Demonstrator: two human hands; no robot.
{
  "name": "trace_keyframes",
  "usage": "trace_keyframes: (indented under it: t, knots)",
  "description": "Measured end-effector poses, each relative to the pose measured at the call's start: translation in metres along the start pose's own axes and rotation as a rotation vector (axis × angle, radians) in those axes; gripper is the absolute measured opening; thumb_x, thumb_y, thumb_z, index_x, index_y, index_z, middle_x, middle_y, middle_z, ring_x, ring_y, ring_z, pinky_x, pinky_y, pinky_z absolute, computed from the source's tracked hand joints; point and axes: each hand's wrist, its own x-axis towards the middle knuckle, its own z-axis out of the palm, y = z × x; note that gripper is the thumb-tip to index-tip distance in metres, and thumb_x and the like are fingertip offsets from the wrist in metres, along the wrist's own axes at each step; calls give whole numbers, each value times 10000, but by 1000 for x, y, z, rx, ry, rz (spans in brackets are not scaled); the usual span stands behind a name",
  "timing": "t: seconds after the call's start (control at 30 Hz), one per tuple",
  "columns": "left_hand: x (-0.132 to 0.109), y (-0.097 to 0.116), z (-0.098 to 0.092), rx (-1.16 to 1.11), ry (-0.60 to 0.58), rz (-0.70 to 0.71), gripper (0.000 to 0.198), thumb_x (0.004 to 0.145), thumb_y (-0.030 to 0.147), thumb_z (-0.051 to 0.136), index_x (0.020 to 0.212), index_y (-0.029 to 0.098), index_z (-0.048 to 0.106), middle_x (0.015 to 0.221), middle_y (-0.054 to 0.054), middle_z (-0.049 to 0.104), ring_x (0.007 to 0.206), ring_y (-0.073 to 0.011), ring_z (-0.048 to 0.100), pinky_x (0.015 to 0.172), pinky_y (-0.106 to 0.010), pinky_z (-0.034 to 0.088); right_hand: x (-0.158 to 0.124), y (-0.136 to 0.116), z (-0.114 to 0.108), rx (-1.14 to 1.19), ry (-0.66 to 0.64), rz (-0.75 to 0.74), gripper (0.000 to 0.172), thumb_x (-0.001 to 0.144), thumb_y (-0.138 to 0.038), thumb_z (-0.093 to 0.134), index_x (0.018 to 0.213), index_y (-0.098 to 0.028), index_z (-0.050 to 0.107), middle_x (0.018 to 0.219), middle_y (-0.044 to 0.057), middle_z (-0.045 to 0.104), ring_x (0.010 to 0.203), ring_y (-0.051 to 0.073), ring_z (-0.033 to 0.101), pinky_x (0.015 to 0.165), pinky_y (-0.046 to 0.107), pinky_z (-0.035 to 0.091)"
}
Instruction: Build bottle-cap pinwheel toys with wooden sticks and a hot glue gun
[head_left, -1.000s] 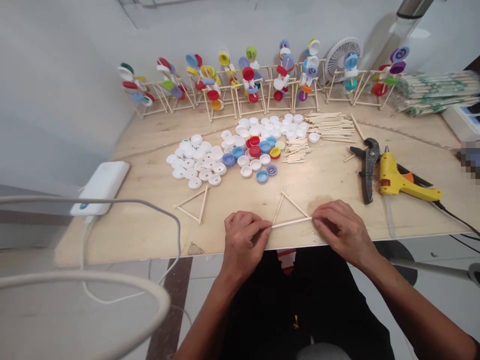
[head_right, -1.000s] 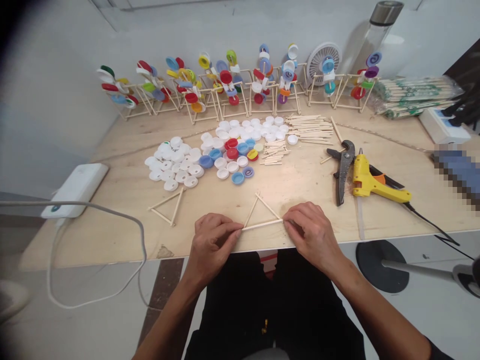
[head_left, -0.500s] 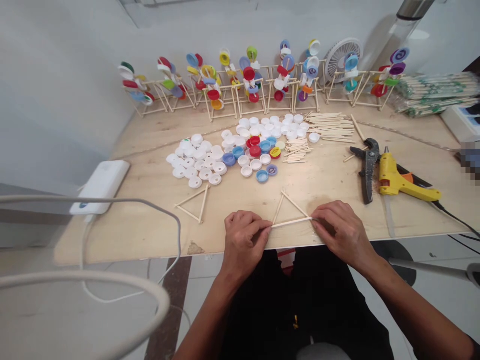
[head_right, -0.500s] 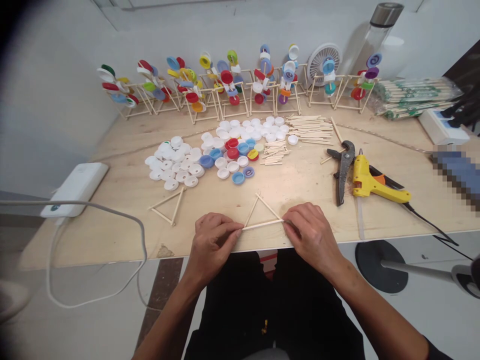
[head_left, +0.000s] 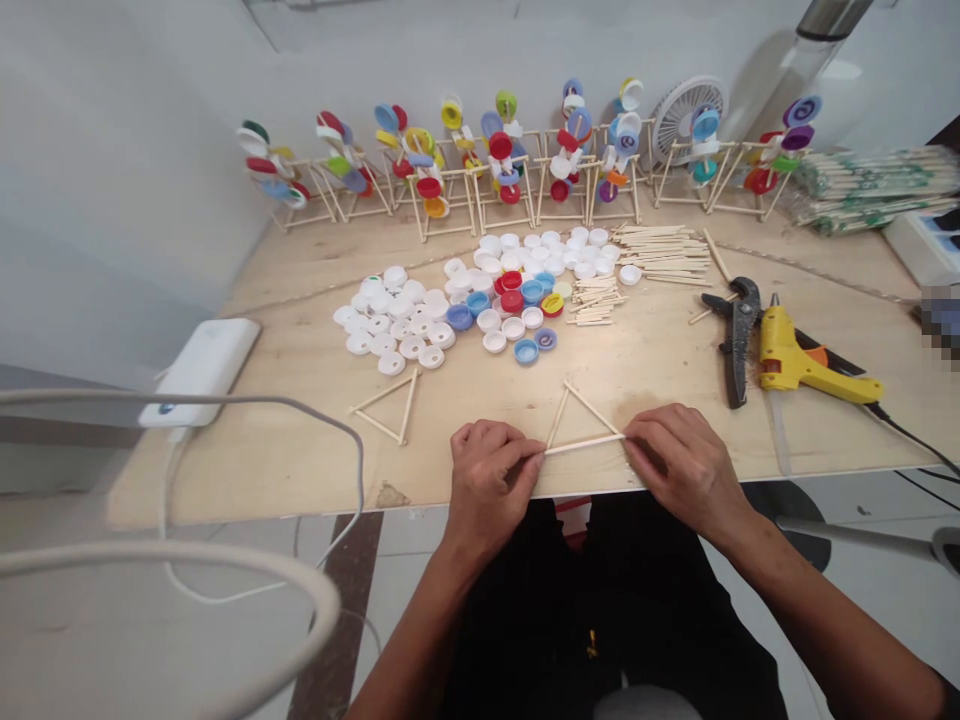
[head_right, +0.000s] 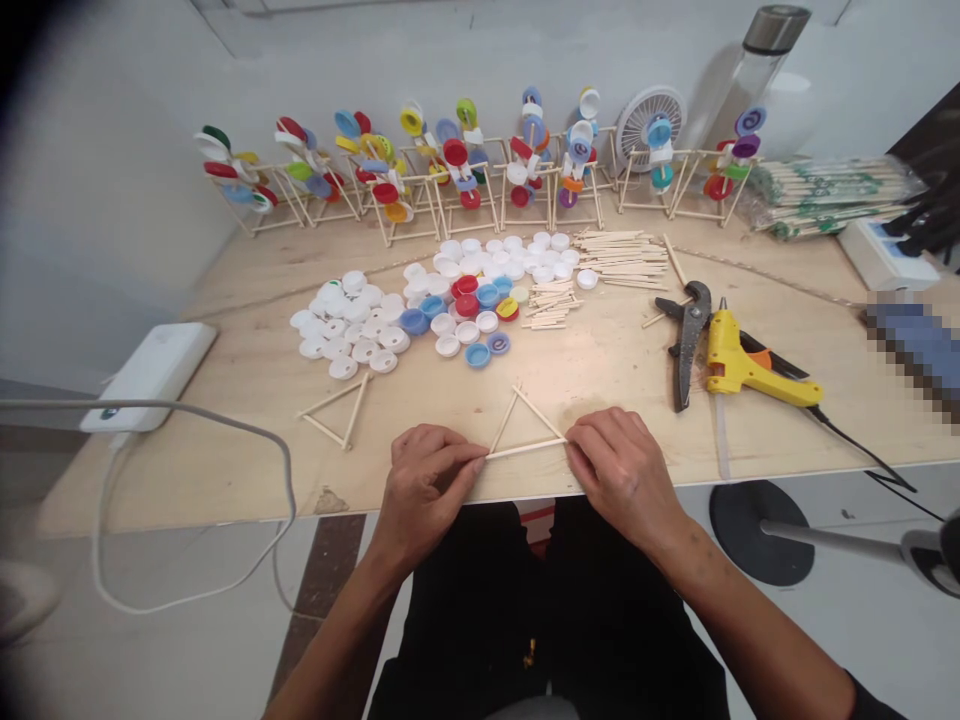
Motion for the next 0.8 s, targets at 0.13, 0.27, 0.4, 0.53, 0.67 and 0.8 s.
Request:
trace_keyframes:
  t: [0.13, 0.27, 0.4, 0.53, 0.67, 0.8]
  knots:
    - [0, 0, 0, -9, 0, 3, 130, 812, 177, 566, 779, 233, 679, 733, 9, 618, 777, -154, 539, 849, -374, 335, 0, 0, 0, -6, 0, -1, 84, 870, -73, 539, 868, -151, 570, 836, 78, 608, 783, 215, 548, 701, 352, 424]
    - [0, 0, 0, -10, 1, 6, 133, 814, 175, 563, 778, 231, 679, 733, 8, 619, 777, -155, 537, 842, -374, 333, 0, 0, 1, -8, 1, -5, 86, 872, -72, 532, 865, -149, 571, 837, 79, 609, 779, 214, 549, 702, 351, 426]
    - [0, -1, 0, -8, 2, 5, 134, 818, 187, 559, 780, 234, 678, 737, 6, 619, 782, -157, 537, 842, -376, 334, 0, 0, 1, -12, 6, -5, 91, 875, -76, 525, 865, -155, 569, 832, 75, 609, 780, 212, 551, 702, 348, 427]
    - [0, -1, 1, -1, 4, 10, 136, 819, 191, 557, 769, 234, 676, 735, 6, 624, 775, -157, 540, 842, -380, 337, 0, -1, 0, -9, 3, -5, 93, 870, -69, 529, 868, -154, 567, 830, 76, 610, 780, 212, 550, 695, 347, 428]
    - [-1, -1, 0, -8, 6, 17, 127, 816, 188, 562, 795, 235, 678, 746, 7, 632, 782, -158, 548, 854, -388, 340, 0, 0, -1, 8, -3, 9, 89, 869, -79, 524, 870, -156, 568, 831, 75, 608, 780, 217, 550, 699, 356, 432]
    - [-5, -2, -1, -23, 38, 39, 140, 825, 175, 547, 868, 227, 670, 782, -4, 632, 806, -161, 550, 846, -379, 365, -5, 0, -4, 70, -5, 27, 92, 866, -118, 525, 937, -151, 573, 899, 95, 609, 835, 235, 559, 730, 372, 445]
